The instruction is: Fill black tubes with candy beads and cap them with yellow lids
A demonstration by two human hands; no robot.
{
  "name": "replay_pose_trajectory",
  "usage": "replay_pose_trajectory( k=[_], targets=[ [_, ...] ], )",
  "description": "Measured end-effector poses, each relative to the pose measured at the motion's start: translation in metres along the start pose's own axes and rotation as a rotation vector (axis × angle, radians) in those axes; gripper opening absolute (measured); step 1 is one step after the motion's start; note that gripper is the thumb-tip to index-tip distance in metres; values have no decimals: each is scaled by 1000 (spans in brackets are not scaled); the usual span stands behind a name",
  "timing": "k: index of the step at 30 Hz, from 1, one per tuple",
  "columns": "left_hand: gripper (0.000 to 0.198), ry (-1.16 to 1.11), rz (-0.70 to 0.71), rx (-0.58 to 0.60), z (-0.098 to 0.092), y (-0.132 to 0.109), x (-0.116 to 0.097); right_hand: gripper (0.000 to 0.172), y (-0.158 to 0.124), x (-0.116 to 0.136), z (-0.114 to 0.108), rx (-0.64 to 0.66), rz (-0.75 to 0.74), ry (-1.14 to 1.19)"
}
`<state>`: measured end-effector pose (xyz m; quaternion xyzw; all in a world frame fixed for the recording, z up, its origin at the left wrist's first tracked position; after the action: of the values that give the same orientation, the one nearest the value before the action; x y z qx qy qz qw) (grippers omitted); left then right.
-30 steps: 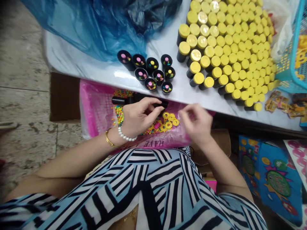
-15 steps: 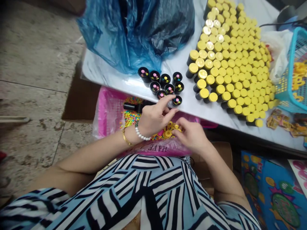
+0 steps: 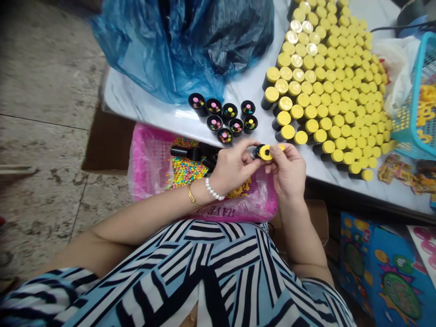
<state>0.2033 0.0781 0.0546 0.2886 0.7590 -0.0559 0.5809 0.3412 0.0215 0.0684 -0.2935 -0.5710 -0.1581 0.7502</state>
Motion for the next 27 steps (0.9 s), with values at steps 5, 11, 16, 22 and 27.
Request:
replay_pose_trajectory(
  k=[5, 11, 16, 22, 27],
  targets=[
    [37, -8, 2, 28, 4, -1, 11, 31, 0, 4, 1, -14, -30, -117],
    [30, -32, 24, 75, 0, 2, 8, 31, -2, 7, 7, -99, -62, -173],
    [24, -50, 25, 113, -5, 5, 5, 36, -5, 7, 9, -153, -108, -206],
    [26, -43, 32, 114, -3, 4, 9, 40, -7, 6, 6, -169, -133, -303],
    [23, -91, 31, 131, -7, 8, 2, 39, -6, 8, 8, -81, -179, -321]
  ],
)
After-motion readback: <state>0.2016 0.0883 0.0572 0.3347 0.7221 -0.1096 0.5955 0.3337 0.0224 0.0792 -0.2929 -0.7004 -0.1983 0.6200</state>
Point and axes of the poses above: each hand's wrist, its own y-axis towards the middle knuckle, its own z-axis out of the palm, x = y × z, the point moved 4 cm from there along y, towards the middle knuckle, and after that the axes turned 1 degree about -y, right-handed, at the moved point
